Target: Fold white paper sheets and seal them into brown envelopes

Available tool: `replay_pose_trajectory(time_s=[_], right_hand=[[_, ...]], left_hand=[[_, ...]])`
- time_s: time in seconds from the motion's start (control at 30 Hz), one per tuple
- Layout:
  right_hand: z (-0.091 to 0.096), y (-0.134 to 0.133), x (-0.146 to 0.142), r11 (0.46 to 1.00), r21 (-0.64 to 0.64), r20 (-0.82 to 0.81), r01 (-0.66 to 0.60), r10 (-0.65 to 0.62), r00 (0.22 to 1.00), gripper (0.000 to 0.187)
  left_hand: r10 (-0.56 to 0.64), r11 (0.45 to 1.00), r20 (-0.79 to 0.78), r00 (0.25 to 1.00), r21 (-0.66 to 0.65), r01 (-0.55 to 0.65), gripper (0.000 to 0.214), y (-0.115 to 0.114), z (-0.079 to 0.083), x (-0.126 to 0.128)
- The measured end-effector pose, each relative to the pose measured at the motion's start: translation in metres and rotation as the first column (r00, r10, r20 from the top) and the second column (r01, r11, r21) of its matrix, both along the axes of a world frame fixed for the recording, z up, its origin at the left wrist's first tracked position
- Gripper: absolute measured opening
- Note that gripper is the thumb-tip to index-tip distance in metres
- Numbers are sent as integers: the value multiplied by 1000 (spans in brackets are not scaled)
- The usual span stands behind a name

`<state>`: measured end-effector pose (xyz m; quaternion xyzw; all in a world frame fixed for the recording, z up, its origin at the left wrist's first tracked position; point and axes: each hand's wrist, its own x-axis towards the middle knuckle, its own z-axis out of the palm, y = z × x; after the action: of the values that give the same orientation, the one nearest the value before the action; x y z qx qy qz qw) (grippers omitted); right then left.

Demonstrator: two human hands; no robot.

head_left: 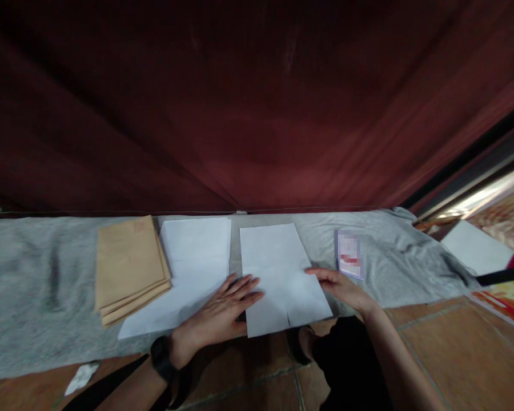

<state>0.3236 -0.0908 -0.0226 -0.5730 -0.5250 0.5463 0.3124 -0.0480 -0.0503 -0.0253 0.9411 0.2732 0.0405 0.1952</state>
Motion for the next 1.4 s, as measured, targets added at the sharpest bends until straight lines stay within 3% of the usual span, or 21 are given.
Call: replay_pose_trajectory(time_s=[0.1,0.27,0.37,0.57,0.67,0.73,0.87,1.0,1.17,1.4], right_hand=[[-4,-1,0,980,129,230,-153,121,966,43],[-10,-5,-3,891,328,557,-314,86,826,50],[-8,-9,-4,871,348,596,-348,81,799,45],[4,-5,-14,880,233,469,-414,271,841,26],[7,3,-18,902,222,375,-370,271,887,24],[6,7,-19,949,174,317,-264,200,927,29],[3,13,-23,996,87,238,11,-31,971,30],[4,20,-26,995,62,204,73,-84,975,33],[-2,29,-26,983,109,250,146,-169,953,34],[-8,39,-30,961,190,340,201,-257,905,35]], left_hand=[[34,999,28,999,21,-35,65,5,-2,3],[103,995,103,989,-27,-101,50,11,-1,2],[103,988,112,988,-126,-89,47,16,6,-6],[126,978,62,990,-175,-113,62,20,18,-10],[154,964,100,983,-235,-127,43,24,21,-6],[264,926,143,954,-315,-209,24,28,19,-3],[516,774,166,841,-511,-374,39,39,12,4],[643,679,249,725,-623,-388,41,47,11,15],[737,635,286,613,-605,-481,43,54,13,28],[735,602,272,622,-684,-412,39,64,3,32]])
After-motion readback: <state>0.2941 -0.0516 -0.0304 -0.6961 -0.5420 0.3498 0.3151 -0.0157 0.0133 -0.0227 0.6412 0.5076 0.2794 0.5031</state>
